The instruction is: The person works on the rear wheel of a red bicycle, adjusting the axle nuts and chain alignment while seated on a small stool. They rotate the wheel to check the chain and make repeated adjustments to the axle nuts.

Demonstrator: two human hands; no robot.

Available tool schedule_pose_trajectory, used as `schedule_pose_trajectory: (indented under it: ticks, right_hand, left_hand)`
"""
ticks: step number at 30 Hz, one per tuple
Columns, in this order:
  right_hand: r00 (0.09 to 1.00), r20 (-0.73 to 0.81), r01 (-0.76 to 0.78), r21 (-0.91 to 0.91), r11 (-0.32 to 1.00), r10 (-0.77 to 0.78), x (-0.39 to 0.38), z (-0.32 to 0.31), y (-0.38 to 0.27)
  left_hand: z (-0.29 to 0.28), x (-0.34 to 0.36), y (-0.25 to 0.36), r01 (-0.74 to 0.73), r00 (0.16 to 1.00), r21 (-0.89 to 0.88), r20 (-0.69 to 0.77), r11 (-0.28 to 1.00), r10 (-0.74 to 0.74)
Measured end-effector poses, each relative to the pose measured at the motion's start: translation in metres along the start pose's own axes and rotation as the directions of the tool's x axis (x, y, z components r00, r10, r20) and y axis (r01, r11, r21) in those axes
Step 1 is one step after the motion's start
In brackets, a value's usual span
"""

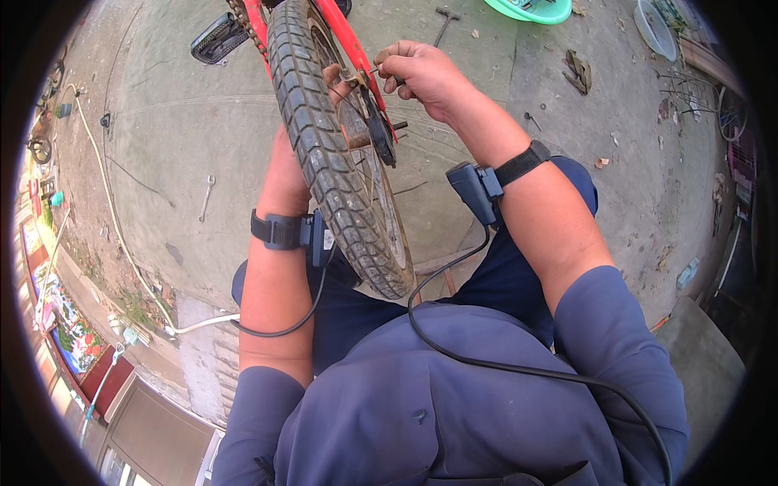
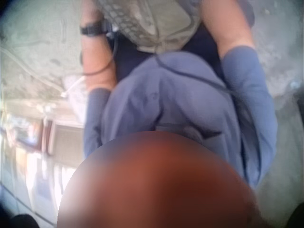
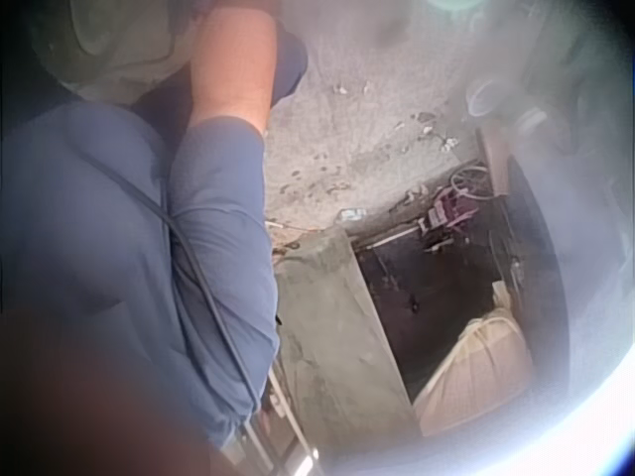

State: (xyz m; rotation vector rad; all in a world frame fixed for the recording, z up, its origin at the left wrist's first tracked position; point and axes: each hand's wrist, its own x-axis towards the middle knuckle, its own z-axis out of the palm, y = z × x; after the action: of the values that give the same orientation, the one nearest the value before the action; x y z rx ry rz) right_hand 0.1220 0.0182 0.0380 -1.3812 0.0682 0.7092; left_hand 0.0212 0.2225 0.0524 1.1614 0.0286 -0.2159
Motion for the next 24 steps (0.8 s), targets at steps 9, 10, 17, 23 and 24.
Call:
schedule_pose_trajectory:
  ticks: [9, 10, 17, 23, 24]
  right_hand:
    - [0.999, -0.015, -0.038, 0.099, 0.994, 0.039, 0.002, -0.001, 0.002]
    - [0.999, -0.013, -0.043, 0.101, 0.994, 0.044, 0.002, -0.001, 0.002]
    - [0.999, -0.015, -0.041, 0.116, 0.992, 0.043, 0.003, -0.002, 0.003]
    - [0.999, 0.014, -0.052, 0.156, 0.986, 0.050, 0.002, -0.003, 0.005]
    - [0.998, 0.019, -0.056, 0.161, 0.985, 0.054, 0.002, -0.004, 0.004]
  left_hand:
    - [0.001, 0.000, 0.005, -0.035, 0.999, 0.281, 0.050, 0.959, 0.022]
    - [0.002, 0.000, 0.005, -0.005, 0.999, 0.231, 0.035, 0.973, -0.003]
    - [0.008, -0.003, 0.004, 0.055, 0.997, -0.151, -0.039, 0.987, -0.062]
    - [0.000, -0.001, 0.001, 0.043, 0.998, 0.041, 0.034, 0.998, -0.044]
    - [-0.001, -0.001, 0.001, 0.049, 0.998, 0.029, 0.038, 0.998, -0.050]
